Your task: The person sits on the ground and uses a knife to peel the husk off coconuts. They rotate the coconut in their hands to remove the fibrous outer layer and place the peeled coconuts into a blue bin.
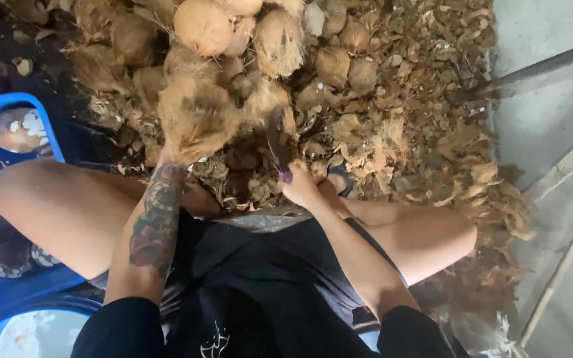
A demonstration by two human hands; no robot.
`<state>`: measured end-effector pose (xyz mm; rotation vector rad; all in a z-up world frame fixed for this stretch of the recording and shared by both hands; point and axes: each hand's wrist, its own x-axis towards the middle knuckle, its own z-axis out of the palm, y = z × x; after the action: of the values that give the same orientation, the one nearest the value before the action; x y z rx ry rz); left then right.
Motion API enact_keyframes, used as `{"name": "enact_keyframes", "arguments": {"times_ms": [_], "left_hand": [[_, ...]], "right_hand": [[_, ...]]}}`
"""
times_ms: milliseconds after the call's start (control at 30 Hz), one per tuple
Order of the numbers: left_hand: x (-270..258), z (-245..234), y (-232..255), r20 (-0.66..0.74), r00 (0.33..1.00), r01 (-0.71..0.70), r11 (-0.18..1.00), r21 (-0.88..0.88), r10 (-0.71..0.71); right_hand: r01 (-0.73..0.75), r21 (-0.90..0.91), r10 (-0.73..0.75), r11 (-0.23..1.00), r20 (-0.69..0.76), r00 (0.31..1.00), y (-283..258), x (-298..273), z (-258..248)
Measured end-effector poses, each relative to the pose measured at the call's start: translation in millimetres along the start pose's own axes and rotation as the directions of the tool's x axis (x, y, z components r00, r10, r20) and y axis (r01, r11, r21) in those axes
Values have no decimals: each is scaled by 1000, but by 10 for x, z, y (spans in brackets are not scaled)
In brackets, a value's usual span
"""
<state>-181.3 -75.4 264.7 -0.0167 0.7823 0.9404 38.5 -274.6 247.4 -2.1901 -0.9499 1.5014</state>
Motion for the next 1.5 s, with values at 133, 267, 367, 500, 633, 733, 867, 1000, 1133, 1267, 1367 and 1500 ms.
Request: {"name": "enact_keyframes", "arguments": {"times_ms": [133,267,367,500,633,733,867,1000,1133,1267,1367,1500], "left_hand": [[-464,219,21,-73,991,125,971,203,-113],[556,-325,65,-92,863,472,728,497,-497],[950,-1617,-106,575,796,-311,685,658,-191],[804,-1538,-103,617,773,-380,671,637,-147],[778,-1361,-148,730,679,-530,637,560,-77],[722,-1208,-232,799,601,-621,606,496,-38],[491,-1083,-326,886,464,-742,546,390,-2],[339,-1001,-328,920,391,-804,497,327,27],[379,-709,-334,972,227,-893,412,181,65],[296,-507,-345,994,61,-948,318,29,90],[254,-329,-259,995,-66,-963,258,-83,74],[178,593,101,649,60,-208,627,751,-758]], "right_hand": [[107,-314,-172,943,-187,967,807,794,238],[27,-309,-86,951,-181,980,1181,1366,260],[10,-399,-30,917,-43,999,721,911,150],[74,-484,-78,872,13,997,881,1405,212],[528,-149,-547,836,-290,785,-193,955,48],[877,101,-807,470,-352,473,-770,583,168],[698,312,-625,644,-311,716,-816,665,631],[666,483,-506,569,-432,746,-786,555,737],[480,876,-576,37,-375,727,-1189,416,388],[261,911,-440,-320,-387,810,-1822,-127,-39],[185,944,-384,-275,-284,879,-2099,-513,-273],[135,980,-649,-145,-197,735,-2139,-663,-400]]}}
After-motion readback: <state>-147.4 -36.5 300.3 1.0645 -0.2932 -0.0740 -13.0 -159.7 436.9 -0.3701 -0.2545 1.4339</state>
